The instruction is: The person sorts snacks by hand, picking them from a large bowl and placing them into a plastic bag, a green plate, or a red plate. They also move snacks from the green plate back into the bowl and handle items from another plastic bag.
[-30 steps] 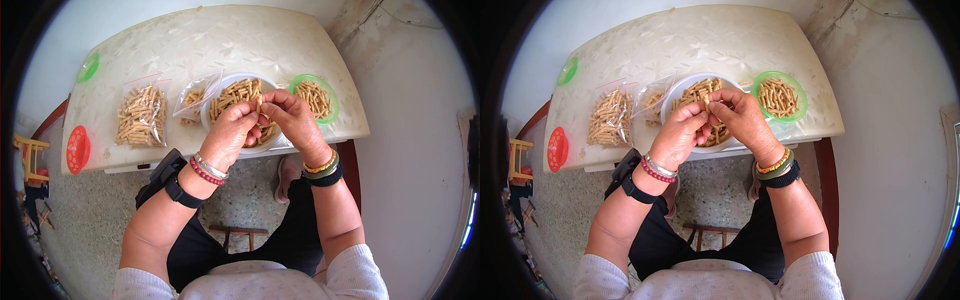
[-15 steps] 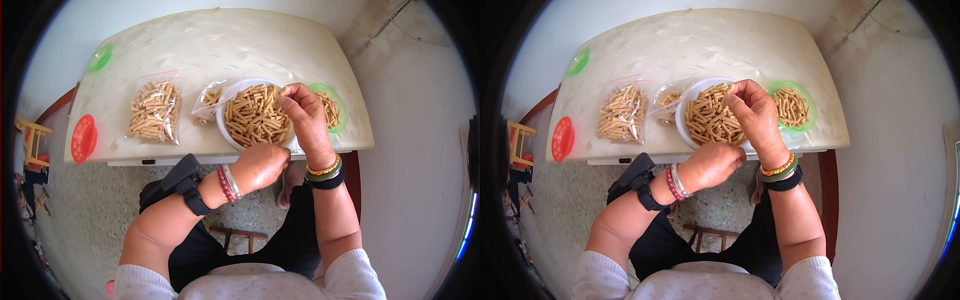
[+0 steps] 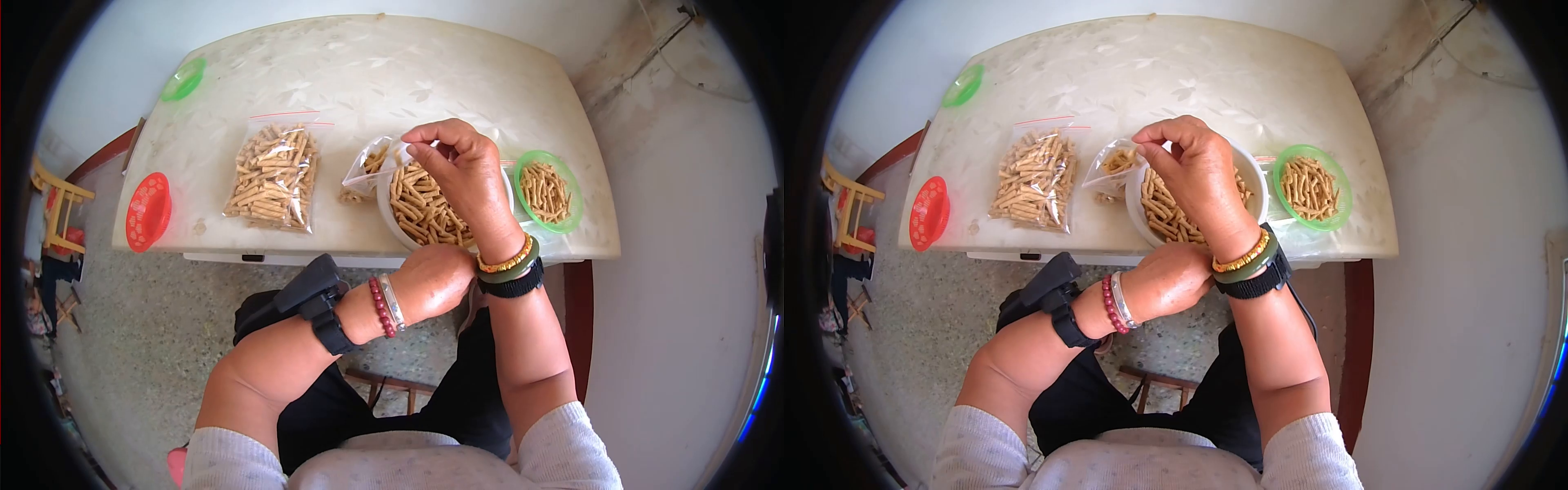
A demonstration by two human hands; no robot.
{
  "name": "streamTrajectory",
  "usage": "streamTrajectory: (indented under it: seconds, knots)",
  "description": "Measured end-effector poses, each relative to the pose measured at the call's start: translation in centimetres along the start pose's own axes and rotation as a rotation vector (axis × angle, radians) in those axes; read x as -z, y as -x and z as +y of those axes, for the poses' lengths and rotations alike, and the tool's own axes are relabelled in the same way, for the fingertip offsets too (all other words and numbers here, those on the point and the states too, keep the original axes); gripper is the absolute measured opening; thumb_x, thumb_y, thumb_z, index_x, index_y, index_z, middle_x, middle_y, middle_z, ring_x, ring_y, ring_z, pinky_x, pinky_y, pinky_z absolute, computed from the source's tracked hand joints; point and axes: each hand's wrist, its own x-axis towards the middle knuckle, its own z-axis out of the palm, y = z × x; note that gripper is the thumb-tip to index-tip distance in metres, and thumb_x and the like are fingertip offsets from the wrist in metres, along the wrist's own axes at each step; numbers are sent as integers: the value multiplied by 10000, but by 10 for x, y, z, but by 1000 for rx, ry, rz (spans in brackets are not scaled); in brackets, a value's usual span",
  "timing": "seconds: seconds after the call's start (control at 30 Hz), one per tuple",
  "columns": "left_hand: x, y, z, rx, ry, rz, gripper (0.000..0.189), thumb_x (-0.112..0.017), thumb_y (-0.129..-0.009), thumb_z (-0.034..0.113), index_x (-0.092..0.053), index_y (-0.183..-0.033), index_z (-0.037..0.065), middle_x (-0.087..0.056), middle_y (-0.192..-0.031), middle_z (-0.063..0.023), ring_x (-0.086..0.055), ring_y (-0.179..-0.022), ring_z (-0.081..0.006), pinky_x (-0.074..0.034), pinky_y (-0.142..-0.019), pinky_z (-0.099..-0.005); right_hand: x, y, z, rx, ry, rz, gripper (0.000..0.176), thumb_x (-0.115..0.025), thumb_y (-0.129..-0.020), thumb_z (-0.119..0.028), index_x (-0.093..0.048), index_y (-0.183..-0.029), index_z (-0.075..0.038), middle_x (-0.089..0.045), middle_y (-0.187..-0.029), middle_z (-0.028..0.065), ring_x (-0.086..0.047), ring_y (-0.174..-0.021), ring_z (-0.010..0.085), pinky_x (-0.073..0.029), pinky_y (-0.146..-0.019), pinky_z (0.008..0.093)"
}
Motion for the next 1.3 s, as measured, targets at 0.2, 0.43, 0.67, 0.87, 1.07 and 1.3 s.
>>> streamTrajectory:
  seconds: [0.2,0.43,0.67,0.87,1.07,1.3]
  knots:
    - [6,-1,6,13,-85,-132,72,-578,-793,86,-610,-785,21,-630,-745,-176,-620,-707,-357,-492,-621,-437,9,-1,14,-62,-51,59,117,-669,-804,-64,-702,-916,-59,-622,-751,24,-503,-615,74,-440,-576,227]
    - [9,1,22,-52,-50,-114,108,-590,-812,111,-574,-754,22,-611,-720,-154,-621,-712,-334,-490,-624,-427,68,8,21,-212,234,44,114,-653,-811,-97,-696,-902,-44,-632,-675,28,-535,-574,84,-459,-572,240]
    - [3,1,27,-55,-39,-237,115,-587,-833,132,-549,-789,33,-601,-742,-140,-611,-749,-325,-484,-665,-418,68,28,35,-69,623,-147,76,-647,-772,-111,-682,-834,-84,-647,-805,122,-628,-744,297,-503,-664,382]
    - [-1,-1,24,-66,-45,-225,117,-586,-834,131,-547,-784,33,-601,-751,-135,-612,-742,-324,-485,-661,-418,51,33,51,53,781,-199,72,-637,-756,-115,-673,-818,-111,-632,-841,113,-621,-795,293,-504,-700,398]
    - [9,-2,26,-16,29,-183,94,-584,-830,127,-561,-791,45,-604,-762,-121,-611,-742,-321,-488,-654,-415,41,31,58,90,886,-278,69,-631,-741,-105,-661,-803,-103,-619,-843,128,-613,-815,289,-500,-716,388]
    - [41,-13,-1,107,-81,246,64,-573,-845,117,-578,-865,57,-593,-778,-115,-601,-745,-308,-476,-644,-402,56,28,49,-19,593,-198,78,-644,-754,-88,-628,-812,-37,-623,-840,141,-611,-812,315,-493,-721,404]
